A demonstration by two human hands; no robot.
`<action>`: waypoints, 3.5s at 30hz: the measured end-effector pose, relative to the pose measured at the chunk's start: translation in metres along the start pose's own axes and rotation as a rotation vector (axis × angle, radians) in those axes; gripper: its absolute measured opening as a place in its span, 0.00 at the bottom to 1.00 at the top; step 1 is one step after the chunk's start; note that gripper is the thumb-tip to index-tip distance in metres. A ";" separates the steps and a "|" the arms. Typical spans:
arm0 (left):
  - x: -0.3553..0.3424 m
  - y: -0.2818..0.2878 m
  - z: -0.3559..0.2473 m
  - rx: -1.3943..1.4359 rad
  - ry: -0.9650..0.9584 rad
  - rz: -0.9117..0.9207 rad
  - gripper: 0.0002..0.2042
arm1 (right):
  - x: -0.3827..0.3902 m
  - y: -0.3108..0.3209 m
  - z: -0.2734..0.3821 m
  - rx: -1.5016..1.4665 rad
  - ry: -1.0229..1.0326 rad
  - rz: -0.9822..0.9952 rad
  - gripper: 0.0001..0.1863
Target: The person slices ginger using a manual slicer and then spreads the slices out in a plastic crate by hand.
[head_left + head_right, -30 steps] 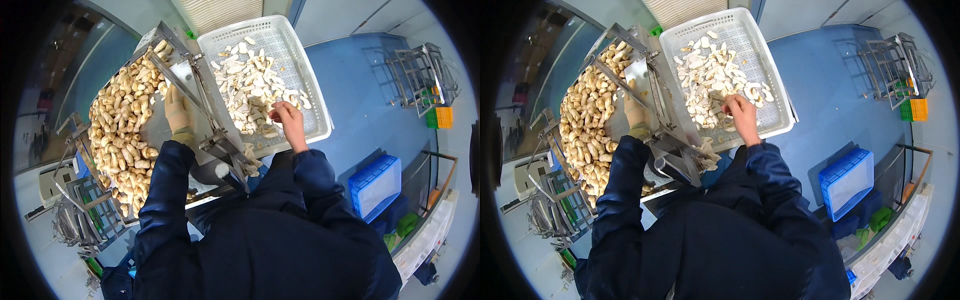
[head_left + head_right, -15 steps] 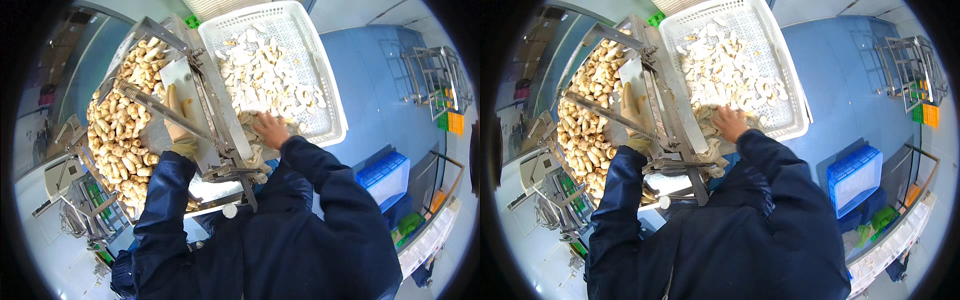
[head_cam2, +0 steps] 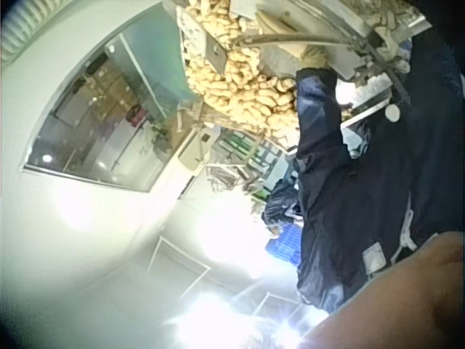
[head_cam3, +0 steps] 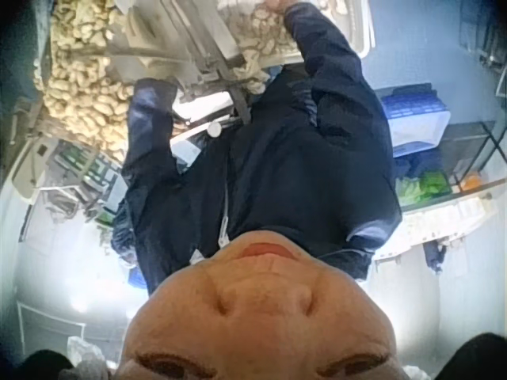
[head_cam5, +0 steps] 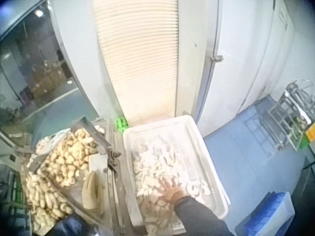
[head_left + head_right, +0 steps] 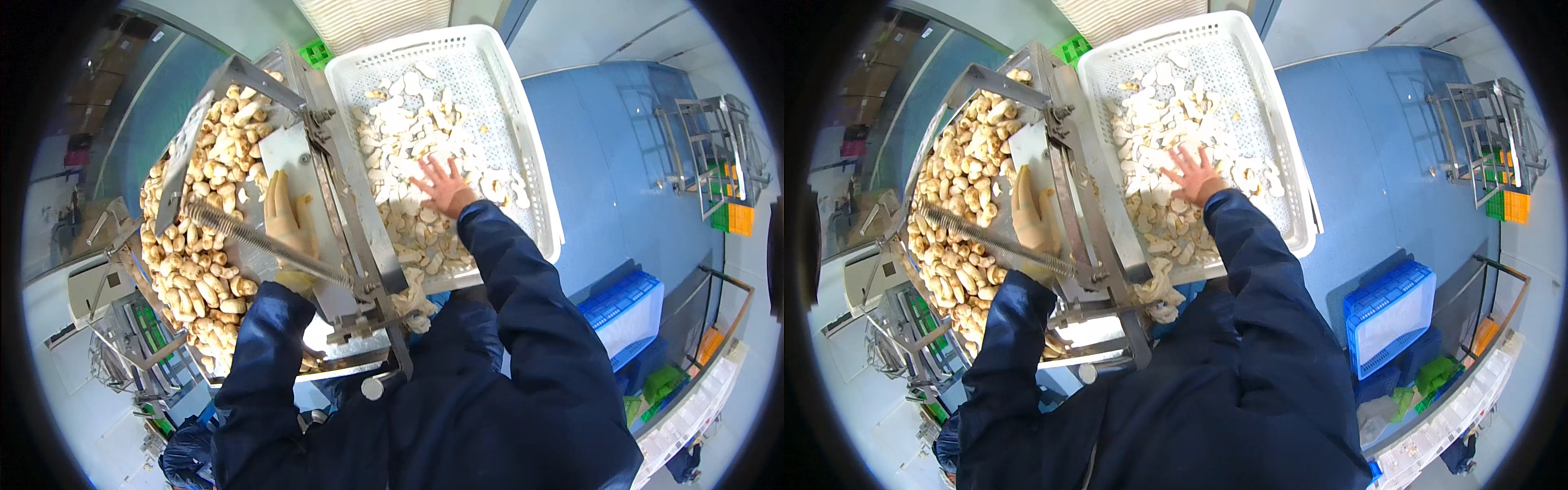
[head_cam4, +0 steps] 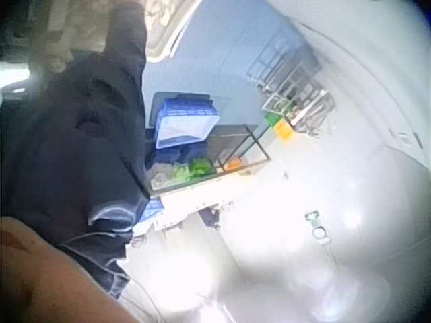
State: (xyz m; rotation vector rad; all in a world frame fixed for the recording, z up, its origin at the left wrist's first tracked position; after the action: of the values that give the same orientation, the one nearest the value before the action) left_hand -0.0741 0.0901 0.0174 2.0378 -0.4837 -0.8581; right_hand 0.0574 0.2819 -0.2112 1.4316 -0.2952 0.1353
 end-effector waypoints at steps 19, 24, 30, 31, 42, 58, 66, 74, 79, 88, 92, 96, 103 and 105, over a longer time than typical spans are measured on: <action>-0.001 -0.002 -0.003 0.021 -0.058 -0.030 0.21 | -0.023 0.038 -0.142 0.167 -0.283 -0.116 0.32; -0.002 0.001 -0.005 -0.009 -0.090 -0.040 0.21 | -0.044 0.047 -0.139 -0.065 -0.736 -0.251 0.35; -0.001 -0.002 0.001 -0.015 -0.008 0.016 0.21 | -0.079 0.034 0.005 -0.229 -0.096 -0.318 0.32; -0.002 -0.001 0.000 -0.018 -0.012 0.014 0.21 | -0.085 0.030 0.008 -0.169 -0.062 -0.290 0.33; -0.002 0.001 -0.003 -0.016 -0.053 -0.014 0.22 | -0.127 0.085 -0.184 -0.065 -0.726 -0.459 0.34; -0.004 -0.001 0.001 -0.016 -0.021 0.010 0.24 | -0.201 0.087 -0.126 0.014 -0.259 -0.374 0.30; -0.001 -0.003 0.001 0.031 -0.005 -0.014 0.25 | -0.077 0.063 -0.164 -0.112 -1.015 -0.627 0.35; 0.001 -0.001 0.003 0.033 0.003 -0.025 0.23 | -0.128 0.074 -0.142 -0.017 -0.671 -0.437 0.34; -0.004 -0.002 0.001 0.039 0.018 -0.006 0.23 | -0.121 0.093 -0.189 -0.032 -0.678 -0.544 0.32; -0.004 -0.004 0.000 0.012 0.032 0.005 0.22 | -0.124 0.078 -0.186 0.014 -0.557 -0.337 0.34; -0.003 -0.001 -0.001 0.022 0.043 0.010 0.22 | -0.132 0.079 -0.197 -0.049 -0.592 -0.459 0.35; -0.009 -0.006 -0.002 -0.014 0.006 0.012 0.21 | -0.131 0.075 -0.229 -0.137 -0.797 -0.569 0.36; -0.006 -0.004 0.001 -0.019 0.038 0.029 0.21 | -0.130 0.078 -0.198 -0.091 -0.643 -0.366 0.35; -0.002 -0.002 0.002 0.000 0.040 0.003 0.22 | -0.129 0.087 -0.166 0.001 -0.629 -0.329 0.33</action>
State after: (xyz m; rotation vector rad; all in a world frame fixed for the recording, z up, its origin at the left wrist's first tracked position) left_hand -0.0770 0.0907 0.0157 2.0502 -0.4649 -0.8139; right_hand -0.0691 0.4691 -0.1827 1.4763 -0.5635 -0.5937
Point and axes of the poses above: each hand's wrist, its own x-axis away from the middle knuckle, its own y-axis out of the back of the hand, z = x × y, the point moved 7 cm from there along -x, towards the middle knuckle, and after that the axes turned 5 degrees about -y, right-handed, at the moved point
